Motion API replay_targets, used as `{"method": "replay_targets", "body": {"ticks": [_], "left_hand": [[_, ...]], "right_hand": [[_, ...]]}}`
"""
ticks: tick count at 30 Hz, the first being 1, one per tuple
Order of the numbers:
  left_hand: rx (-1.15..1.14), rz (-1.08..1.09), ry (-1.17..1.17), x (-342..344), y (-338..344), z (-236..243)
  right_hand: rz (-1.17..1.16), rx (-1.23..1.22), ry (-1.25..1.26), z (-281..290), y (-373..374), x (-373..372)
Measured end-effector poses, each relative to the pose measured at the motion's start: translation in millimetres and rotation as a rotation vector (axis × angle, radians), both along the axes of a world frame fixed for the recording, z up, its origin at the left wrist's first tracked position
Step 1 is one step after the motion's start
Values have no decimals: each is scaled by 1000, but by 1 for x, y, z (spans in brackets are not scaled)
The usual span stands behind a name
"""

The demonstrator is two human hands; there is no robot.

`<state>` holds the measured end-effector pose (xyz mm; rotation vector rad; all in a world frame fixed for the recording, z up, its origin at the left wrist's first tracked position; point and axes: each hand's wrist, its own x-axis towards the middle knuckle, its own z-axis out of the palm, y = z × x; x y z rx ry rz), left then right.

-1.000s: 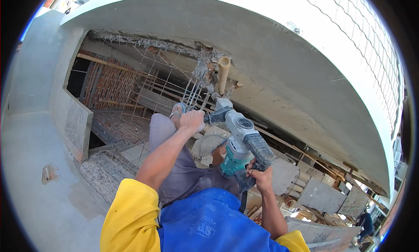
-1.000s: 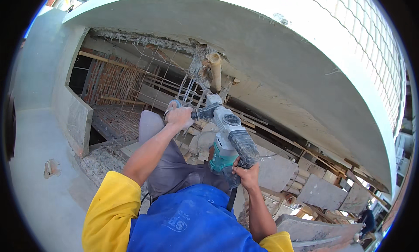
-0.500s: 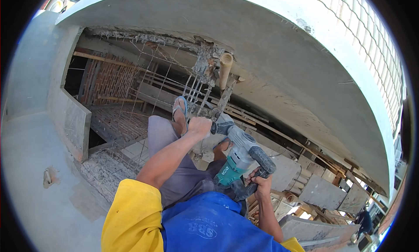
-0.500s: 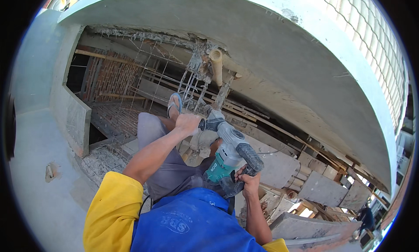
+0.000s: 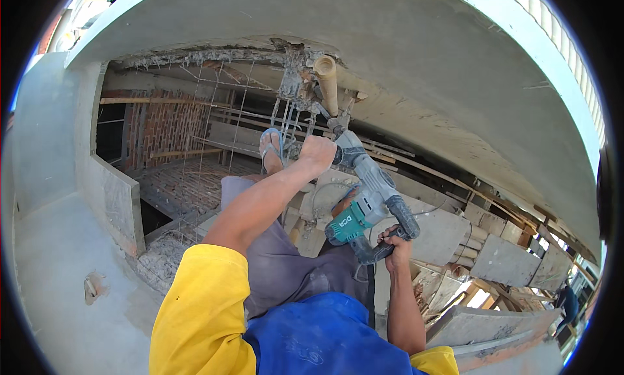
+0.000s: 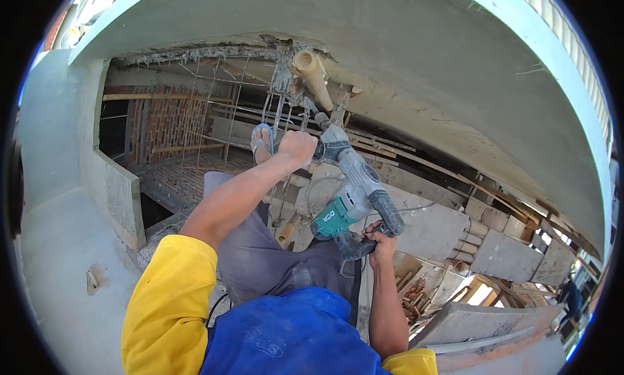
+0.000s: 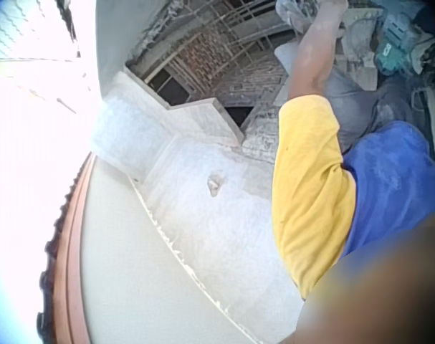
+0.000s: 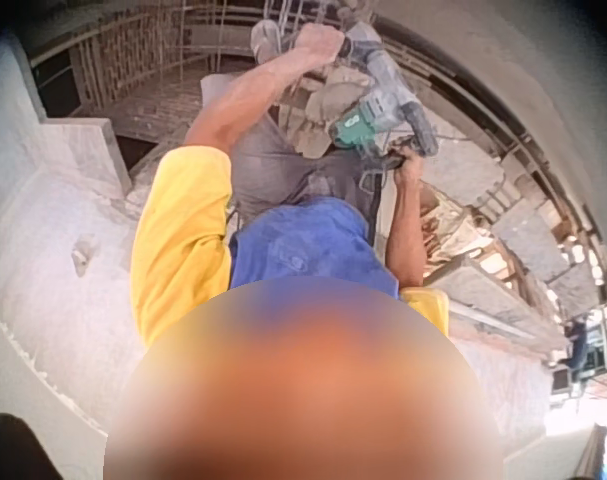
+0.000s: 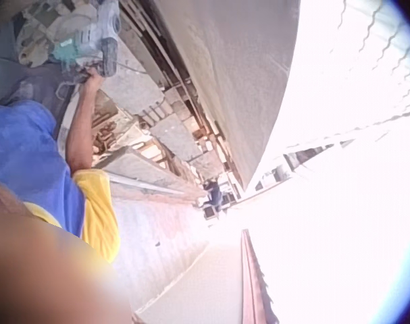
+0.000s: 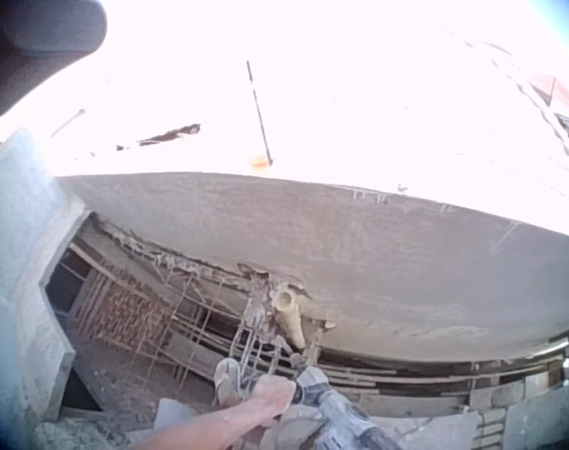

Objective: The person is using a jackhammer to drill and demolish a concrete section of a building.

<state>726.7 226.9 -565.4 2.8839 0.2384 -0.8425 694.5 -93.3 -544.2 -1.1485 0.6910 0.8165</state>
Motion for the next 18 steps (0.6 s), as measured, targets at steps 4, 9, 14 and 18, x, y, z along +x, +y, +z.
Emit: {"method": "replay_targets", "body": {"ticks": [4,9,14,18], "left_hand": [[43,9,-36,1,4,-53],[87,11,-56,-7,-4,-85],[63,18,-10,-15,-7,-100],[20,12,45,-17,-5,-96]], "right_hand": [[-88,41,55,-82,4,-17],[-147,119,129,-142,2,-39],[-167,111,176,-162,-3,-51],[-187,111,224,-160,-4,-57]]}}
